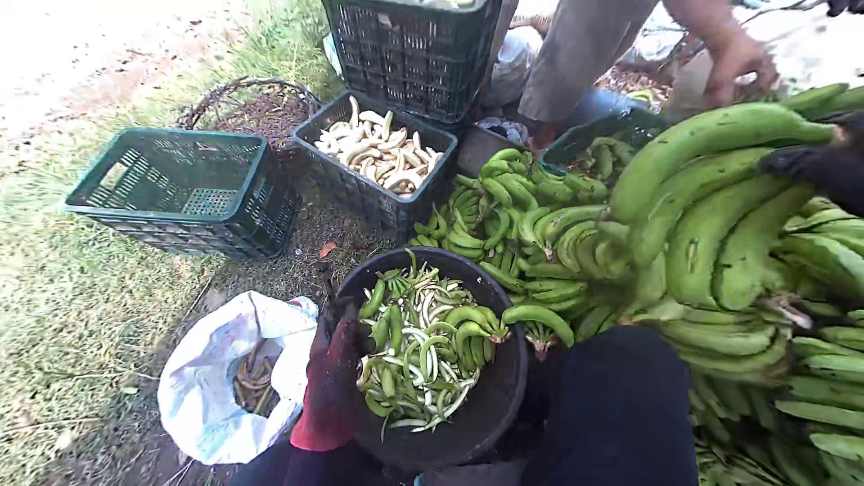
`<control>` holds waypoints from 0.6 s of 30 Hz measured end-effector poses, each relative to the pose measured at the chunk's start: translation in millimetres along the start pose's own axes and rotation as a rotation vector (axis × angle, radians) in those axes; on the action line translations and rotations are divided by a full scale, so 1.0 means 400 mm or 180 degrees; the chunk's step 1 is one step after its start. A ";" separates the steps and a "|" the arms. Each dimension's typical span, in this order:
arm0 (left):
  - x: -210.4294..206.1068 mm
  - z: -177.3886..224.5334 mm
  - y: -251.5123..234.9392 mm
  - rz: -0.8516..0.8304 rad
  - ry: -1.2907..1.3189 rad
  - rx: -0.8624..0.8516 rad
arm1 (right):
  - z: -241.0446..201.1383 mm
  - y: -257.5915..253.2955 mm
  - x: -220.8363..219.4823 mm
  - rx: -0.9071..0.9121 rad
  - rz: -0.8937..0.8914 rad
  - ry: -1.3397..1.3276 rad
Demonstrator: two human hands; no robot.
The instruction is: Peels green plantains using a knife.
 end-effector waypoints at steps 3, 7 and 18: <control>0.032 0.074 0.001 -0.0174 -0.0435 -0.0069 | -0.222 -0.021 -0.129 0.0207 -0.0362 0.0643; 0.088 0.112 -0.002 -0.0371 -0.0556 -0.0131 | -0.395 -0.092 -0.461 0.0640 -0.1029 0.0890; 0.211 -0.012 -0.026 -0.0080 -0.0198 0.0132 | -0.533 -0.125 -1.005 0.0257 -0.2229 0.0242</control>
Point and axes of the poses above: each hand's wrist, its own y-axis away from the middle knuckle, its own x-axis out of the back of the hand, z = x × y, the point moved 9 cm from there along -y, towards the middle knuckle, and after that the axes turned 13 degrees about -z, right-handed, at the moved point
